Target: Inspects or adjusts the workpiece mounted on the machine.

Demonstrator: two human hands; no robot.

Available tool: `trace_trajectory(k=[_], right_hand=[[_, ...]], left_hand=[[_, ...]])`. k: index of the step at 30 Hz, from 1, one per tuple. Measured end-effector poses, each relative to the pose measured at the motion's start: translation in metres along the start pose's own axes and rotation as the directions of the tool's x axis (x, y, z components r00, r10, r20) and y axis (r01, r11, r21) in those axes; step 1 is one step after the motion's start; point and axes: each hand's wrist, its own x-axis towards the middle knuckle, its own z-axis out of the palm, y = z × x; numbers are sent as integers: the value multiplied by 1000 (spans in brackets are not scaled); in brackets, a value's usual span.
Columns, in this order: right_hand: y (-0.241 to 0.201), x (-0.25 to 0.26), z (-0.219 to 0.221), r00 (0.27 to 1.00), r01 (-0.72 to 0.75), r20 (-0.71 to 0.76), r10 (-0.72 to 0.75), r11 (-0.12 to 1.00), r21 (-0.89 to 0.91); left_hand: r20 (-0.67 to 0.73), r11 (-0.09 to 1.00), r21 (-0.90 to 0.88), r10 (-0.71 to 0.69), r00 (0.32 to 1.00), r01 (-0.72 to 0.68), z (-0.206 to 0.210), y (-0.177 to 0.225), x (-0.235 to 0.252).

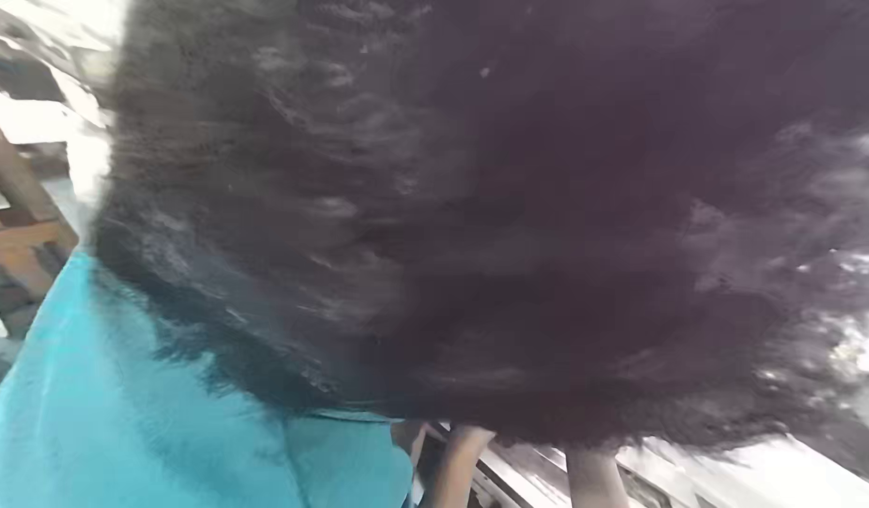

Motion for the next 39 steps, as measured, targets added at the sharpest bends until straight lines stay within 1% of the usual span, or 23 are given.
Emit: trace_trajectory(k=[2, 3, 5, 7, 10, 12, 15, 17, 20, 23, 28, 32, 34, 37, 39], right_hand=[[0, -6, -11, 999, 23, -26, -19, 989, 144], [3, -9, -16, 999, 43, -31, -37, 980, 194], [4, -17, -27, 997, 73, -42, -64, 970, 232], [4, -24, -38, 995, 89, -68, -73, 959, 268], [5, -36, -54, 986, 152, -111, -126, 953, 262], [11, -39, -61, 977, 171, -162, -136, 959, 227], [15, -43, -71, 975, 140, -202, -92, 962, 235], [17, -47, -78, 976, 124, -208, -63, 948, 294], [25, -53, -88, 974, 170, -208, -85, 883, 438], [28, -65, -103, 976, 216, -136, -170, 833, 509], [27, -92, -134, 975, 212, -32, -220, 877, 431], [39, -104, -151, 972, 197, 48, -232, 902, 385], [42, -110, -155, 973, 190, 53, -224, 913, 361], [41, -116, -156, 976, 200, 22, -216, 934, 297], [41, -115, -154, 974, 225, -22, -226, 944, 240]], left_hand=[[23, 998, 5, -61, 998, 61, 9, 11, -8], [26, 997, 14, -70, 997, 70, 13, 16, -13], [43, 999, 23, -43, 998, 42, 21, 17, -19], [84, 1000, -25, -2, 996, 4, 28, 13, -23], [136, 990, -125, 81, 987, -64, 36, -8, -27], [163, 988, -146, 68, 984, -44, 42, -14, -31], [189, 981, -194, 66, 980, -29, 48, -13, -36], [168, 974, -225, 41, 985, -2, 51, -12, -39], [112, 962, -268, -27, 993, 56, 54, -8, -42], [64, 969, -247, 16, 998, 0, 56, -6, -42], [6, 973, -181, 146, 989, -142, 57, -4, -47], [-31, 964, -171, 201, 979, -204, 55, 0, -53], [-38, 963, -133, 233, 972, -236, 54, 0, -54], [13, 953, -150, 266, 964, -262, 51, -2, -54], [84, 938, -252, 265, 961, -237, 47, -4, -52]])
